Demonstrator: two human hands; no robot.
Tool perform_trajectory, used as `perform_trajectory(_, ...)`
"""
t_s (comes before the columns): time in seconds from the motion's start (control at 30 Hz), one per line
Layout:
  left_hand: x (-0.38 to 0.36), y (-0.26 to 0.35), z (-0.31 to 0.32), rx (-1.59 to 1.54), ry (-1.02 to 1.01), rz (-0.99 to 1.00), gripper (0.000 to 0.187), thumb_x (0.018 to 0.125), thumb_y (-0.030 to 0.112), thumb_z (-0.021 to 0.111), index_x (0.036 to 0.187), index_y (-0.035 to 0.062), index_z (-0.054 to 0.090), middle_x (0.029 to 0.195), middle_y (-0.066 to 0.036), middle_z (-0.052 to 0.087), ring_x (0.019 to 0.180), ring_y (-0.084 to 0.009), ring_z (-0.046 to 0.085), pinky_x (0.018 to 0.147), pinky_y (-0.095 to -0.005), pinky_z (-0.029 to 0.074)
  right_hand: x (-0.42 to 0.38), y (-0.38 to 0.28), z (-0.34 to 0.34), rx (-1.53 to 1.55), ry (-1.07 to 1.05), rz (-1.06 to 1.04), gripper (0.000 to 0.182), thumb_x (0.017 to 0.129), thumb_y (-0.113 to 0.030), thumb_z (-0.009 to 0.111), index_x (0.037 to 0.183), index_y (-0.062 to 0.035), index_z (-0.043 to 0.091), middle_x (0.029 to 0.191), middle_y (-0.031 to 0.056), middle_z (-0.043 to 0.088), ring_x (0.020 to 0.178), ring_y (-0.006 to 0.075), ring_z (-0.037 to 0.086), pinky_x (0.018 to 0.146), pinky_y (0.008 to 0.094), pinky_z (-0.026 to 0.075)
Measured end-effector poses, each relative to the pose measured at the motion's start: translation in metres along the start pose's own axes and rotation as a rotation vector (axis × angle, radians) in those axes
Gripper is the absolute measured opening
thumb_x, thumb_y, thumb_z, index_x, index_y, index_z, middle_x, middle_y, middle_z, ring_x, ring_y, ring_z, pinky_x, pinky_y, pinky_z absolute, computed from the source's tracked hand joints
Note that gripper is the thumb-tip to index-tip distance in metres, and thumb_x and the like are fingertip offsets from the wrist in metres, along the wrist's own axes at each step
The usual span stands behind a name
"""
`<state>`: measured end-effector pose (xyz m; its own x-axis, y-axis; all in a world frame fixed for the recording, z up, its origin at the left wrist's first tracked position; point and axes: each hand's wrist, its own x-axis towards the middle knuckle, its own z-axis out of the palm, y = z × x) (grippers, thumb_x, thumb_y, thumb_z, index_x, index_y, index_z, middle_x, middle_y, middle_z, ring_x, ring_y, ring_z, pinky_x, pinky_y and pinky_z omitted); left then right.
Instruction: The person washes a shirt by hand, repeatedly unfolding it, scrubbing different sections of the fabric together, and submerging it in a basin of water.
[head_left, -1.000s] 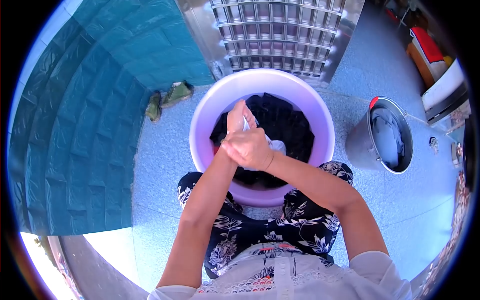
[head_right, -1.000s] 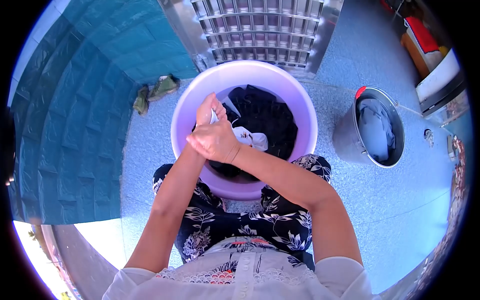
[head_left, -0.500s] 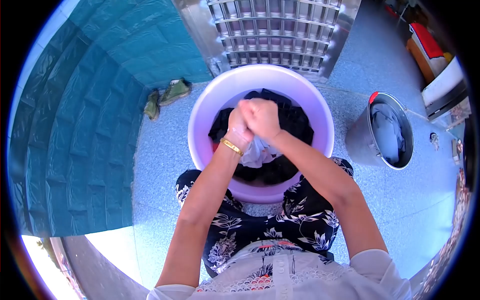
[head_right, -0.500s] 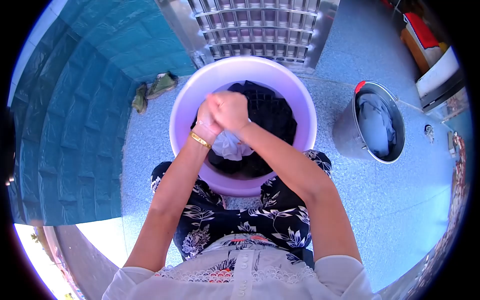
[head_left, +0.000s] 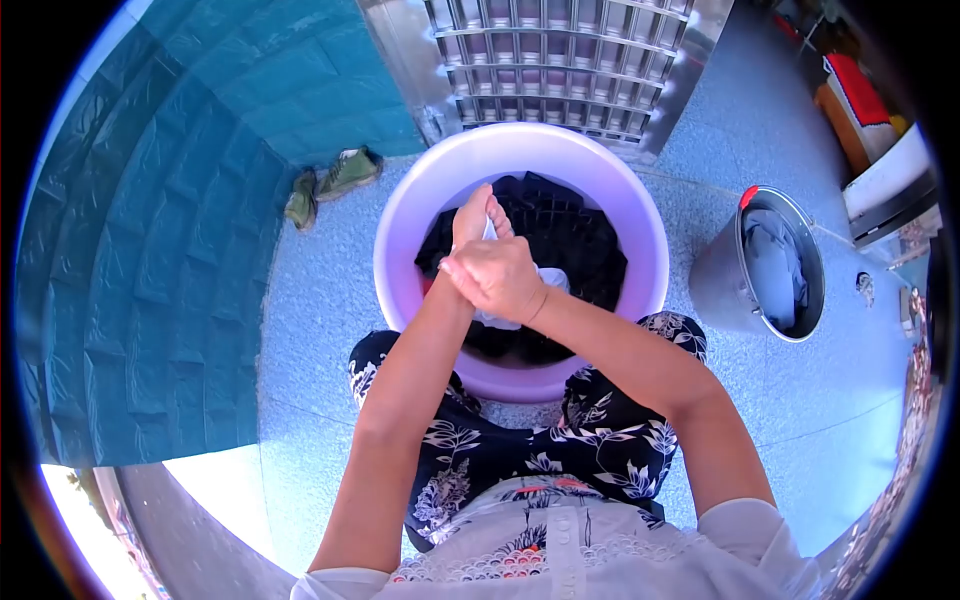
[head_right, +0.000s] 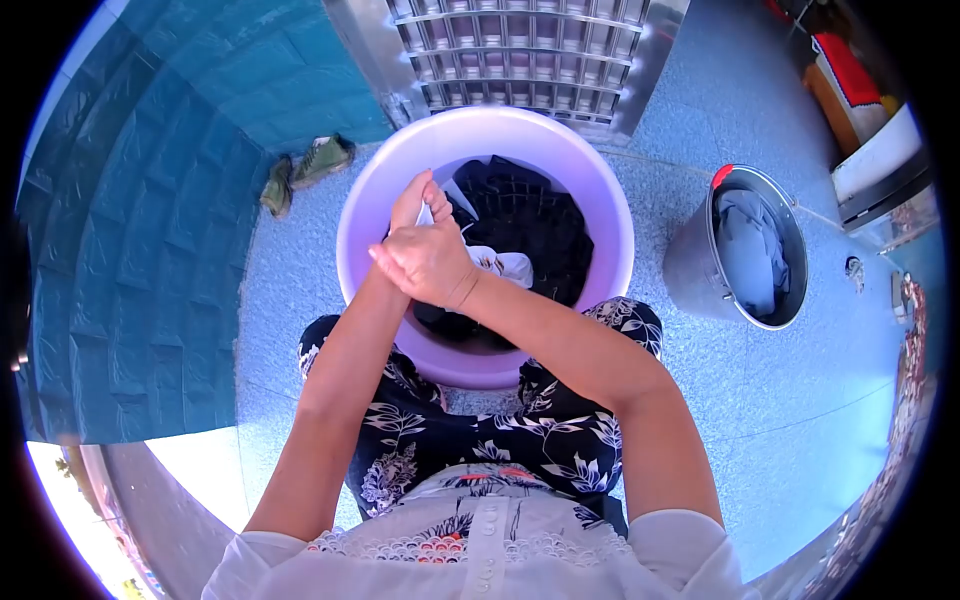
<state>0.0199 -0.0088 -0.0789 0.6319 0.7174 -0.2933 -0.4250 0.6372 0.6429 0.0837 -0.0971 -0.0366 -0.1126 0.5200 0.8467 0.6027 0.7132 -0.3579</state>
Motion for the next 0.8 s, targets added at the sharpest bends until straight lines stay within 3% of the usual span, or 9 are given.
perform_trajectory(0.1, -0.028, -0.002, 0.073, -0.024, 0.422, 0.165, 0.032, 0.08, 0.028, 0.053, 0.054, 0.0151, 0.038, 0.056, 0.004, 0.039, 0.058, -0.0066, 0.04, 0.05, -0.0279, 0.033, 0.004, 0.052, -0.009, -0.194, 0.113, 0.141, 0.032, 0.079, -0.022, 0.048, 0.051, -0.0089, 0.048, 0.05, 0.0087, 0.05, 0.045, 0.0277, 0.051, 0.043, 0.0367, 0.041)
perform_trajectory(0.2, -0.034, 0.001, 0.068, 0.321, 0.184, 0.203, 0.025, 0.078, 0.033, 0.056, 0.066, 0.0127, 0.046, 0.06, 0.003, 0.045, 0.07, -0.0092, 0.046, 0.06, -0.0281, 0.037, 0.011, 0.086, -0.026, -0.29, 0.088, 0.469, 0.039, 0.083, -0.028, 0.046, 0.051, -0.0058, 0.049, 0.047, 0.011, 0.047, 0.041, 0.0238, 0.05, 0.042, 0.0364, 0.038)
perform_trajectory(0.27, -0.03, 0.011, 0.057, 0.301, 0.104, 0.12, 0.031, 0.073, 0.037, 0.061, 0.073, 0.0074, 0.052, 0.068, -0.001, 0.054, 0.077, -0.0132, 0.052, 0.066, -0.0271, 0.04, 0.02, 0.083, -0.037, 0.12, 0.009, 0.85, 0.045, 0.084, -0.032, 0.048, 0.048, -0.0043, 0.045, 0.042, 0.0074, 0.04, 0.04, 0.0144, 0.043, 0.041, 0.0326, 0.035)
perform_trajectory(0.33, -0.034, 0.022, 0.054, 1.534, 0.056, 0.321, 0.042, 0.071, 0.026, 0.066, 0.101, 0.0007, 0.052, 0.096, -0.005, 0.056, 0.088, -0.0139, 0.052, 0.076, -0.0297, 0.041, 0.023, 0.086, -0.042, 0.42, 0.09, 0.965, 0.044, 0.083, -0.037, 0.049, 0.053, -0.0056, 0.045, 0.045, 0.0013, 0.037, 0.046, 0.0084, 0.038, 0.043, 0.0276, 0.033)
perform_trajectory(0.4, -0.024, 0.014, 0.043, 1.616, 0.008, 0.351, 0.046, 0.07, 0.024, 0.066, 0.105, -0.0016, 0.05, 0.095, -0.005, 0.057, 0.086, -0.014, 0.053, 0.076, -0.0282, 0.041, 0.024, 0.079, -0.049, 0.906, 0.16, 1.082, 0.039, 0.083, -0.042, 0.047, 0.064, -0.0087, 0.048, 0.056, -0.0032, 0.041, 0.053, 0.0074, 0.039, 0.048, 0.0249, 0.034)
perform_trajectory(0.53, -0.028, 0.023, 0.048, 0.719, 0.16, 0.318, 0.026, 0.073, 0.017, 0.062, 0.093, 0.0021, 0.056, 0.079, -0.004, 0.06, 0.073, -0.0146, 0.058, 0.066, -0.026, 0.043, 0.016, 0.081, -0.041, 1.352, 0.216, 1.048, 0.032, 0.083, -0.041, 0.048, 0.08, -0.0099, 0.052, 0.075, -0.0028, 0.048, 0.07, 0.0053, 0.043, 0.06, 0.0244, 0.036)
perform_trajectory(0.57, -0.032, 0.032, 0.048, 0.466, 0.088, 0.356, 0.025, 0.075, 0.017, 0.061, 0.096, 0.0045, 0.055, 0.084, -0.004, 0.059, 0.079, -0.0149, 0.056, 0.071, -0.0286, 0.043, 0.021, 0.085, -0.045, 1.027, -0.194, 1.024, 0.03, 0.081, -0.034, 0.051, 0.092, -0.007, 0.049, 0.087, 0.0016, 0.051, 0.08, 0.0125, 0.048, 0.078, 0.0254, 0.036)
perform_trajectory(0.7, -0.046, 0.068, 0.042, -0.158, -0.081, 0.559, 0.022, 0.079, 0.023, 0.057, 0.095, 0.0087, 0.054, 0.087, -0.003, 0.058, 0.082, -0.0181, 0.055, 0.078, -0.0345, 0.043, -0.024, 0.08, -0.033, -0.088, -1.14, 0.648, 0.048, 0.067, -0.037, 0.061, 0.1, -0.0037, 0.055, 0.092, 0.0148, 0.058, 0.084, 0.0202, 0.054, 0.076, 0.0299, 0.041)
perform_trajectory(0.8, -0.054, 0.081, 0.03, -0.321, -0.081, 0.582, 0.03, 0.08, 0.031, 0.054, 0.101, 0.0096, 0.052, 0.096, -0.003, 0.056, 0.093, -0.0192, 0.052, 0.086, -0.0386, 0.039, -0.024, 0.096, -0.03, 0.181, -0.971, 0.871, 0.037, 0.063, -0.028, 0.059, 0.088, -0.0016, 0.06, 0.087, 0.0124, 0.059, 0.086, 0.0258, 0.054, 0.07, 0.0301, 0.039)
